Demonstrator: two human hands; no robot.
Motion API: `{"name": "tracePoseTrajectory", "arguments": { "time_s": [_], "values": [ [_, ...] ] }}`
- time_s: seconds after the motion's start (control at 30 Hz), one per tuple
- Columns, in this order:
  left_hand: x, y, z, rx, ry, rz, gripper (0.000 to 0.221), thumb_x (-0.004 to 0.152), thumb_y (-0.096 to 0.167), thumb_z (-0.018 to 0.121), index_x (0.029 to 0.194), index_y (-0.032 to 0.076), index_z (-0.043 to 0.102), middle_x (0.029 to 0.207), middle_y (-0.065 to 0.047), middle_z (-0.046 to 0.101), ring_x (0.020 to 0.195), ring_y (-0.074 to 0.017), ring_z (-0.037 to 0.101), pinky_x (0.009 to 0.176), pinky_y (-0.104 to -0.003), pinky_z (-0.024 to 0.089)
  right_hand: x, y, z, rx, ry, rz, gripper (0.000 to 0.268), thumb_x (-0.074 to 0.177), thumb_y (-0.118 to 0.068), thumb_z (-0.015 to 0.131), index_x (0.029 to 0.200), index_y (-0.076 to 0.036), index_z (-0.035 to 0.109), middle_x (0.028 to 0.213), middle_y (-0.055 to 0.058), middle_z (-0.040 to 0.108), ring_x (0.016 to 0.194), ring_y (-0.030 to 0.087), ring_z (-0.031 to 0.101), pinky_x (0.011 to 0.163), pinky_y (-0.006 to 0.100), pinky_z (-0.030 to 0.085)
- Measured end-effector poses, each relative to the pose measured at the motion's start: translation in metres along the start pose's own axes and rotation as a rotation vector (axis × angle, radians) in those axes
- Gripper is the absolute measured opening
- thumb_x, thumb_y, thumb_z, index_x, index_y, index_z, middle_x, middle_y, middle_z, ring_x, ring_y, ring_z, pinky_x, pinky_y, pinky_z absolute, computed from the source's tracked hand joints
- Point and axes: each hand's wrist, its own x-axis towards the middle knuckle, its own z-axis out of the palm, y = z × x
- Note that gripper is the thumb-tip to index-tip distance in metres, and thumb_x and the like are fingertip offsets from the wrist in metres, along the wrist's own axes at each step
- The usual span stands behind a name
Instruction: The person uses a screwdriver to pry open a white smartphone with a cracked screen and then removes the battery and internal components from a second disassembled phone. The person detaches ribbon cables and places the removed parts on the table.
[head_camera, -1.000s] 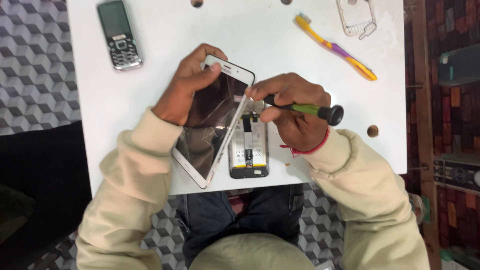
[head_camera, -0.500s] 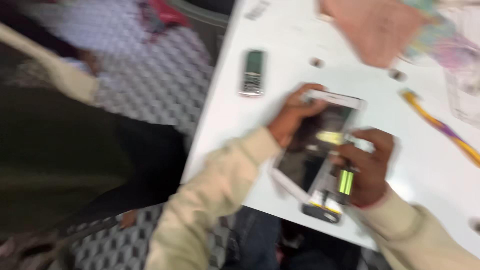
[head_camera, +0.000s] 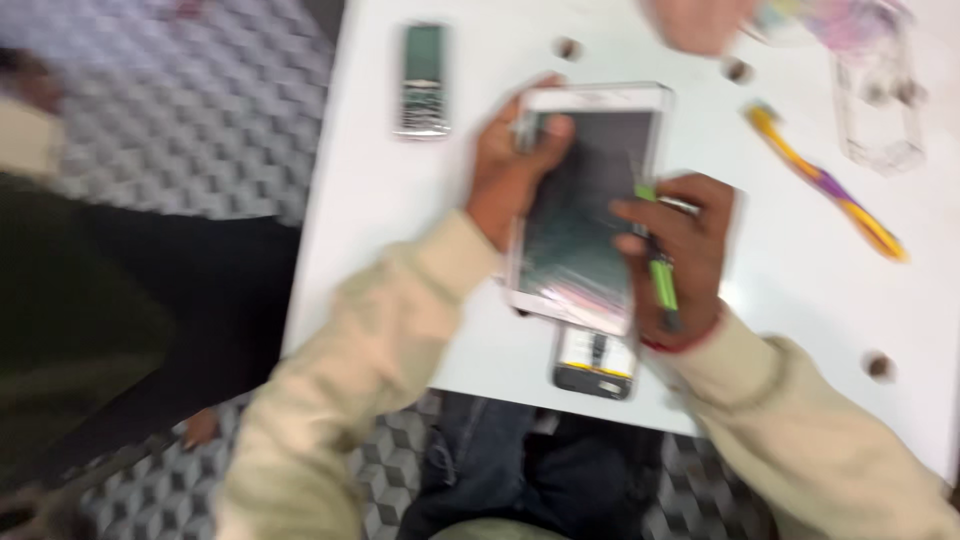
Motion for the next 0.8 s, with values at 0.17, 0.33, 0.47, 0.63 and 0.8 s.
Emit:
{"name": "tracePoseTrajectory", "arguments": {
  "time_s": [0.17, 0.33, 0.47, 0.63, 0.8],
  "values": [
    [-0.007, 0.012, -0.009, -0.234, -0.223, -0.118, 0.066, 0.099, -0.004, 0.069, 0.157, 0.0, 0.04, 0.139, -0.016, 0.063, 0.128, -0.0258, 0.064, 0.114, -0.042, 0.053, -0.007, 0.012, 0.004, 0.072, -0.03, 0.045, 0.024, 0.105, 0.001, 0.07, 0.127, -0.007, 0.066, 0.131, 0.013, 0.043, 0.11, 0.024, 0.056, 0.095, 0.034, 0.053],
    [-0.024, 0.039, 0.013, -0.304, -0.422, -0.262, 0.096, 0.092, -0.011, 0.07, 0.17, 0.014, 0.02, 0.148, -0.011, 0.057, 0.132, -0.0224, 0.06, 0.12, -0.037, 0.045, 0.007, 0.013, 0.001, 0.073, -0.002, 0.095, 0.034, 0.098, 0.01, 0.074, 0.126, -0.009, 0.067, 0.124, 0.009, 0.044, 0.098, 0.02, 0.059, 0.085, 0.029, 0.053],
    [-0.028, 0.046, 0.028, -0.273, -0.393, -0.264, 0.098, 0.092, -0.011, 0.064, 0.172, 0.017, 0.014, 0.148, -0.012, 0.057, 0.131, -0.0235, 0.06, 0.119, -0.04, 0.046, 0.012, 0.019, -0.011, 0.126, -0.101, 0.089, 0.032, 0.103, 0.008, 0.066, 0.131, -0.008, 0.064, 0.126, 0.009, 0.047, 0.098, 0.019, 0.064, 0.084, 0.028, 0.058],
    [-0.022, 0.037, 0.02, -0.282, -0.221, -0.191, 0.081, 0.089, -0.009, 0.057, 0.164, 0.006, 0.031, 0.142, -0.018, 0.063, 0.128, -0.0302, 0.066, 0.118, -0.045, 0.052, 0.008, 0.012, -0.02, 0.044, -0.087, -0.004, 0.023, 0.107, -0.009, 0.069, 0.129, -0.004, 0.063, 0.125, 0.013, 0.054, 0.101, 0.023, 0.063, 0.082, 0.032, 0.056],
    [-0.013, 0.034, -0.005, -0.24, -0.039, -0.108, 0.032, 0.109, 0.011, 0.053, 0.138, -0.002, 0.052, 0.126, -0.018, 0.068, 0.11, -0.0289, 0.072, 0.099, -0.044, 0.061, 0.017, -0.001, -0.019, 0.247, -0.181, -0.417, 0.027, 0.095, -0.032, 0.078, 0.106, -0.009, 0.068, 0.098, 0.004, 0.065, 0.09, 0.019, 0.061, 0.072, 0.035, 0.047]
  ]
}}
